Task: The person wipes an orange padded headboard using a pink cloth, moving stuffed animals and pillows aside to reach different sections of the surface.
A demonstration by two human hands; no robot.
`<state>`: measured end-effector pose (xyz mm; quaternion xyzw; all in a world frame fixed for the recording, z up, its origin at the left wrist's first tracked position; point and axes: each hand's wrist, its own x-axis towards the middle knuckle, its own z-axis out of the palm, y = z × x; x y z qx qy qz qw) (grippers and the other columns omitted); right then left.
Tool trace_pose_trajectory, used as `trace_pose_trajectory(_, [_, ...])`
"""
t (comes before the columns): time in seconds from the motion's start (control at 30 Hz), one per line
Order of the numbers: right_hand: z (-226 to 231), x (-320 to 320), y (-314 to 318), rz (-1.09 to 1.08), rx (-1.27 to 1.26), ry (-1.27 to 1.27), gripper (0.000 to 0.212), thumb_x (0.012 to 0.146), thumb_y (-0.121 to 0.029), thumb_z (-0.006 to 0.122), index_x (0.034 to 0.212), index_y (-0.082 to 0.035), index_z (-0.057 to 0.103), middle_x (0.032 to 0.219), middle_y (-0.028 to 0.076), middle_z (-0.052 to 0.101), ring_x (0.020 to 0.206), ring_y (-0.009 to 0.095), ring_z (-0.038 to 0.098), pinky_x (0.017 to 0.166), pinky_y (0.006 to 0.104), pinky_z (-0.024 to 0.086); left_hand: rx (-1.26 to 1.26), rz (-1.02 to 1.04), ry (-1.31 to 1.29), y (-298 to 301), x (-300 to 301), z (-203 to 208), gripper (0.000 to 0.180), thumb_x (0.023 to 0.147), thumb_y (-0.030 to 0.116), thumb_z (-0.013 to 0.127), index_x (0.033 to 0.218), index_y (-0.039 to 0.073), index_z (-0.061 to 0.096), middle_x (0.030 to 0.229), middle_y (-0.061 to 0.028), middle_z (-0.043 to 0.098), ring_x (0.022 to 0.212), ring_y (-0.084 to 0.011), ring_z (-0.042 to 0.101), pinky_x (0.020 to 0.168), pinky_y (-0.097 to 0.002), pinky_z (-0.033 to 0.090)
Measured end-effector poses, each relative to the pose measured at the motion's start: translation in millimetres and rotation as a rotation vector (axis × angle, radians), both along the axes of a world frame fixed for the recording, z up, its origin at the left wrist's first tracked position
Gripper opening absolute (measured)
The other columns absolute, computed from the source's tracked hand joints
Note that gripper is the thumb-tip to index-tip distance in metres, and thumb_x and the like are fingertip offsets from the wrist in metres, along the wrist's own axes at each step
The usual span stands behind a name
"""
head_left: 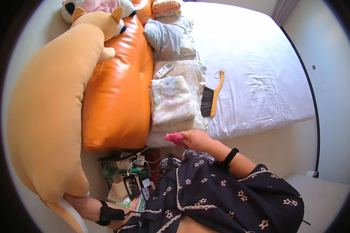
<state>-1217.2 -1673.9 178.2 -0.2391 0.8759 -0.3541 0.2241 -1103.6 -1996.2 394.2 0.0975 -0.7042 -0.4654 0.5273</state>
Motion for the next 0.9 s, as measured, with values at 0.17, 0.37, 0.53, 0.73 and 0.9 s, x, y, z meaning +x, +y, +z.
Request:
trace_pose_trajectory(0.17, [11, -28, 68, -0.065, -0.035, 0.028, 0.024, 0.087, -0.034, 0.053, 0.098, -0.014, 0.060, 0.082, 0.011, 0.066, 0.077, 0.033, 0.062, 0.067, 0.0431, 0.048, 0.270, -0.365, -0.011, 82, -73, 7, 0.026, 0.085, 0.022, 0.052, 0.098, 0.001, 0.058, 0.087, -0.0101, 0.061, 0.074, -0.0243, 0.061, 0.066, -0.0346, 0.053])
trace_pose_trajectory(0.37, [12, -62, 153, -0.151, 0.007, 0.045, 0.025, 0.088, -0.035, 0.052, 0.097, -0.014, 0.060, 0.077, 0.009, 0.065, 0.076, 0.031, 0.062, 0.066, 0.0439, 0.046, 0.743, -0.759, -0.111, 179, -182, -31, 0.024, 0.086, 0.022, 0.050, 0.095, 0.002, 0.058, 0.084, -0.0095, 0.061, 0.070, -0.0239, 0.061, 0.064, -0.0346, 0.054])
trace_pose_trajectory(0.53, [1, -61, 221, -0.291, 0.099, 0.018, 0.026, 0.087, -0.036, 0.054, 0.099, -0.014, 0.061, 0.077, 0.010, 0.065, 0.078, 0.031, 0.061, 0.067, 0.0432, 0.045, 1.119, -0.914, -0.250, 254, -243, -128, 0.023, 0.087, 0.023, 0.048, 0.093, 0.003, 0.058, 0.080, -0.0090, 0.061, 0.067, -0.0236, 0.061, 0.062, -0.0345, 0.054])
trace_pose_trajectory(0.73, [30, -50, 270, -0.447, 0.107, -0.123, 0.022, 0.088, -0.029, 0.054, 0.098, -0.012, 0.063, 0.078, 0.011, 0.065, 0.074, 0.030, 0.062, 0.064, 0.0414, 0.046, 1.537, -0.811, -0.542, 346, -263, -295, 0.022, 0.088, 0.023, 0.047, 0.090, 0.005, 0.058, 0.076, -0.0083, 0.061, 0.062, -0.0232, 0.062, 0.059, -0.0345, 0.054])
trace_pose_trajectory(0.9, [5, -36, 319, -0.667, 0.086, -0.196, 0.024, 0.089, -0.022, 0.053, 0.107, -0.009, 0.060, 0.089, 0.018, 0.065, 0.082, 0.035, 0.062, 0.069, 0.0400, 0.048, 1.673, -0.743, -0.813, 366, -302, -350, 0.021, 0.087, 0.022, 0.046, 0.090, 0.005, 0.058, 0.080, -0.0088, 0.061, 0.072, -0.0246, 0.063, 0.063, -0.0395, 0.055])
